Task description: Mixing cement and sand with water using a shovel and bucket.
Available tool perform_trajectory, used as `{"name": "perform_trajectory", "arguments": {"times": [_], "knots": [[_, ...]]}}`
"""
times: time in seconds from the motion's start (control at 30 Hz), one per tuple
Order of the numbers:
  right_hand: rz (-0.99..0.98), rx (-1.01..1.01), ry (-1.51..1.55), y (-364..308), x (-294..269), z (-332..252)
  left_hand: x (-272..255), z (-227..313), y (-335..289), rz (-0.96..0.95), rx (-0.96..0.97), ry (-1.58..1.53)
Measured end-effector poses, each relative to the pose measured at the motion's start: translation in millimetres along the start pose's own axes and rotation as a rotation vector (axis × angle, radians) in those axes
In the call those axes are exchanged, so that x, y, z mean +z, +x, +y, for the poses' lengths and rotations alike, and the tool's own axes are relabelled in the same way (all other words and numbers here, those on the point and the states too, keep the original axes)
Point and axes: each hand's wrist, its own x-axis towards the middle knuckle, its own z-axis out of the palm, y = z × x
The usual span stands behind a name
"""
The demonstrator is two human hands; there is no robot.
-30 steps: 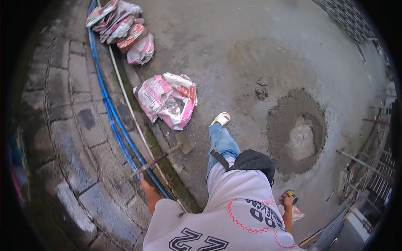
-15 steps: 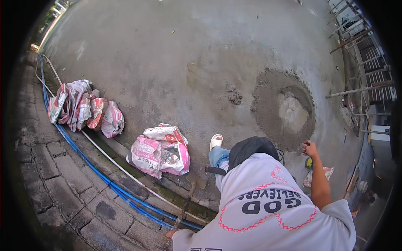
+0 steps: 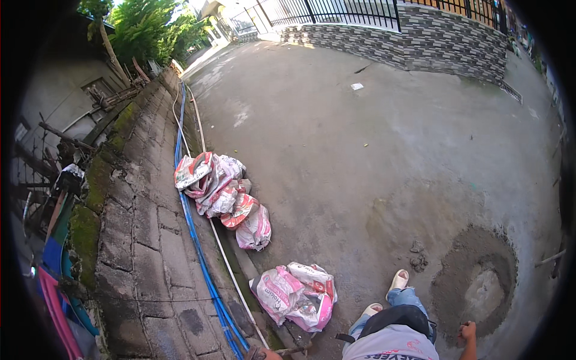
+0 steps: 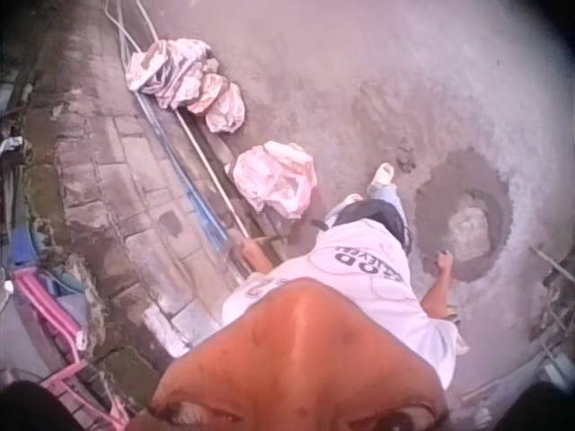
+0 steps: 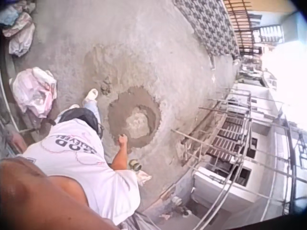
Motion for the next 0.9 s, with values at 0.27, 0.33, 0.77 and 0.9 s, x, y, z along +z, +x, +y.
{"name": "perform_trajectory", "arguments": {"times": [0.27, 0.33, 0.77, 0.9], "knots": [[-0.054, 0.148, 0.113, 83, -4, -82, 68, 241, -32, -0.485, 0.102, -0.386], [-0.072, 0.099, 0.113, 113, 1, -125, 79, 280, -12, -0.506, 0.171, -0.431], [0.193, -0.368, 0.190, 200, -69, -378, 322, 613, -327, -1.319, 0.431, -0.758], [0.281, -0.473, 0.507, 156, -106, -472, 405, 645, -497, -1.652, 0.948, -0.665]]}}
